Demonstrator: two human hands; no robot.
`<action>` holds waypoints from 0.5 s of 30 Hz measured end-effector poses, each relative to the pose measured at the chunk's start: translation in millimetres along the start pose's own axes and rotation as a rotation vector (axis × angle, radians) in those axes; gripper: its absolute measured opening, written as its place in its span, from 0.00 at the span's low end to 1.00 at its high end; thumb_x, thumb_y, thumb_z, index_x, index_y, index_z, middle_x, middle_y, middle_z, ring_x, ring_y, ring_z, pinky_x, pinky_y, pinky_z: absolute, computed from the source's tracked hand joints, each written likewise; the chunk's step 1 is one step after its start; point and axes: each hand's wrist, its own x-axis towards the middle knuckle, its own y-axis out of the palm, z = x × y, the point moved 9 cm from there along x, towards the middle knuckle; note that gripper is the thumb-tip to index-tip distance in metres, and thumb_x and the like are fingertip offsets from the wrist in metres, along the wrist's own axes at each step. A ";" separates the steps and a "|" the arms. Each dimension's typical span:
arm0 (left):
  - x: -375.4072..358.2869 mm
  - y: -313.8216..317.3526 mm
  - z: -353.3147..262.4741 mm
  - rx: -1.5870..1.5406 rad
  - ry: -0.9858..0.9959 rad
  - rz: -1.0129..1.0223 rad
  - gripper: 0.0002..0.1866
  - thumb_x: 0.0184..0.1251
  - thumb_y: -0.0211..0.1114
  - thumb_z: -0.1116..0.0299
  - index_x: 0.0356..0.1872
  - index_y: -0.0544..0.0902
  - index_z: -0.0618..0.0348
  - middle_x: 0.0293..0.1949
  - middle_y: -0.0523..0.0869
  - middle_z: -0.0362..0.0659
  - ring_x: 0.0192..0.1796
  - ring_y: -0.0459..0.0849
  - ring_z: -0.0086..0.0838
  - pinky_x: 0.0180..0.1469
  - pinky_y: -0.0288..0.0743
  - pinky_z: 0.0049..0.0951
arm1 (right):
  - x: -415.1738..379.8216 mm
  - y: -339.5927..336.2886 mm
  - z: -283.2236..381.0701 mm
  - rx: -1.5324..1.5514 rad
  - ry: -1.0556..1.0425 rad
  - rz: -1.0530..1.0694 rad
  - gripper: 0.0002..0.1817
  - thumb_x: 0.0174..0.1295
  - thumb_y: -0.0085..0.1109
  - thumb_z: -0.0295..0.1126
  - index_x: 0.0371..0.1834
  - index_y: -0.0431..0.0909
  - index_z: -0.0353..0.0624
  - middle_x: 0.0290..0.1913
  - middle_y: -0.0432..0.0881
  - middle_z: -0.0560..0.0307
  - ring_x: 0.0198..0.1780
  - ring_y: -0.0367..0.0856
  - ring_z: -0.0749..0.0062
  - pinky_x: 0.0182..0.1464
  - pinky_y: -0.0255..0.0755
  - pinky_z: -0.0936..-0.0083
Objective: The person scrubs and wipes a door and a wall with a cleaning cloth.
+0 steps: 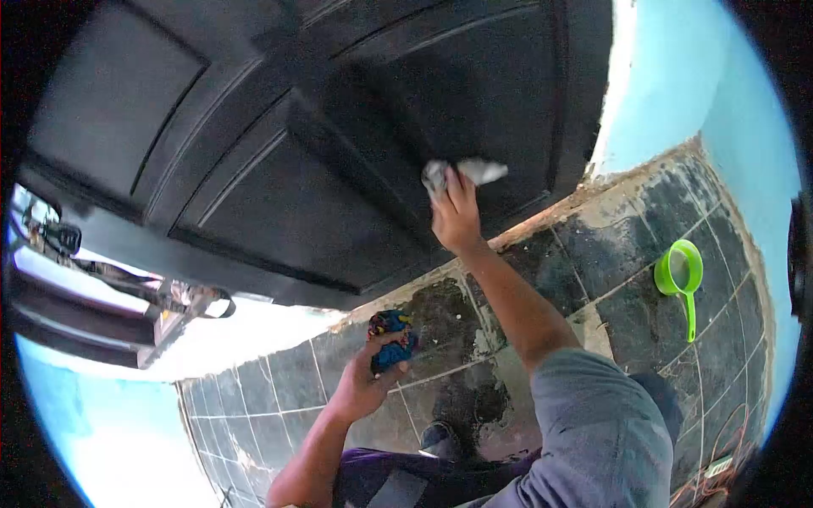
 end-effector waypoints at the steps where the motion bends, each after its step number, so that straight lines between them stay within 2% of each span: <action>1: -3.2 1.5 -6.1 -0.044 0.014 0.011 0.25 0.74 0.72 0.70 0.69 0.77 0.59 0.55 0.87 0.46 0.57 0.83 0.26 0.63 0.77 0.31 | -44.0 22.2 -9.9 -0.076 0.031 0.132 0.22 0.75 0.56 0.32 0.68 0.75 0.32 0.73 0.70 0.31 0.76 0.65 0.27 0.76 0.64 0.40; 3: -10.8 4.7 -17.5 -0.135 0.040 0.042 0.25 0.74 0.72 0.70 0.70 0.77 0.58 0.55 0.87 0.46 0.56 0.83 0.27 0.63 0.77 0.31 | -121.6 39.4 -34.6 -0.019 0.160 0.224 0.25 0.70 0.62 0.27 0.70 0.74 0.42 0.73 0.72 0.38 0.74 0.71 0.39 0.71 0.71 0.41; 6: -27.9 2.6 -24.7 -0.072 -0.004 0.069 0.25 0.73 0.72 0.70 0.69 0.78 0.56 0.57 0.87 0.48 0.58 0.85 0.29 0.65 0.77 0.33 | -140.9 15.7 -5.2 0.146 0.306 0.093 0.25 0.69 0.65 0.26 0.69 0.75 0.43 0.67 0.74 0.39 0.69 0.74 0.42 0.65 0.75 0.45; 9: -45.7 -4.4 -32.8 0.060 0.062 0.056 0.24 0.74 0.71 0.71 0.68 0.78 0.60 0.57 0.86 0.48 0.59 0.84 0.29 0.63 0.78 0.31 | -136.8 7.3 32.7 0.317 0.472 -0.052 0.26 0.67 0.68 0.26 0.68 0.75 0.44 0.61 0.76 0.41 0.65 0.78 0.45 0.59 0.79 0.50; 10: -49.7 -9.7 -38.8 0.113 0.098 0.049 0.24 0.73 0.72 0.70 0.67 0.78 0.60 0.58 0.86 0.49 0.60 0.85 0.31 0.63 0.78 0.32 | -84.6 -10.8 67.1 0.373 0.331 -0.105 0.28 0.64 0.70 0.28 0.68 0.76 0.43 0.60 0.76 0.40 0.60 0.80 0.43 0.57 0.79 0.49; 11: -54.0 -13.3 -45.0 0.155 0.122 0.046 0.25 0.72 0.73 0.70 0.67 0.78 0.60 0.58 0.86 0.50 0.60 0.85 0.33 0.63 0.78 0.33 | -48.7 -16.7 94.1 0.410 0.235 -0.252 0.28 0.62 0.73 0.30 0.66 0.78 0.43 0.60 0.77 0.39 0.60 0.80 0.40 0.57 0.79 0.49; 12: -58.6 -14.9 -49.3 0.189 0.144 0.041 0.25 0.71 0.74 0.70 0.67 0.79 0.60 0.59 0.86 0.52 0.60 0.85 0.35 0.63 0.78 0.34 | -6.4 -23.8 120.6 0.416 0.103 -0.291 0.29 0.60 0.76 0.31 0.66 0.79 0.44 0.61 0.77 0.38 0.60 0.80 0.40 0.56 0.79 0.50; 13: -60.4 -14.7 -51.7 0.177 0.151 0.067 0.25 0.70 0.74 0.70 0.67 0.79 0.58 0.59 0.85 0.53 0.61 0.85 0.40 0.64 0.78 0.37 | 27.8 -21.6 140.2 0.442 0.032 -0.306 0.29 0.60 0.76 0.31 0.67 0.81 0.47 0.62 0.77 0.37 0.61 0.80 0.43 0.59 0.76 0.51; 14: -62.7 -15.7 -53.7 0.166 0.157 0.091 0.25 0.69 0.74 0.70 0.66 0.79 0.57 0.60 0.84 0.54 0.61 0.85 0.46 0.64 0.78 0.40 | 68.1 -30.0 164.3 0.382 -0.088 -0.280 0.25 0.64 0.71 0.33 0.66 0.82 0.49 0.67 0.77 0.41 0.65 0.78 0.44 0.63 0.72 0.50; 15: -66.0 -16.9 -52.1 0.160 0.164 0.117 0.25 0.69 0.73 0.71 0.66 0.80 0.55 0.61 0.83 0.55 0.62 0.84 0.51 0.65 0.78 0.42 | 80.3 -20.6 170.4 0.314 -0.121 -0.289 0.23 0.66 0.69 0.34 0.65 0.82 0.48 0.67 0.78 0.42 0.67 0.77 0.43 0.66 0.69 0.48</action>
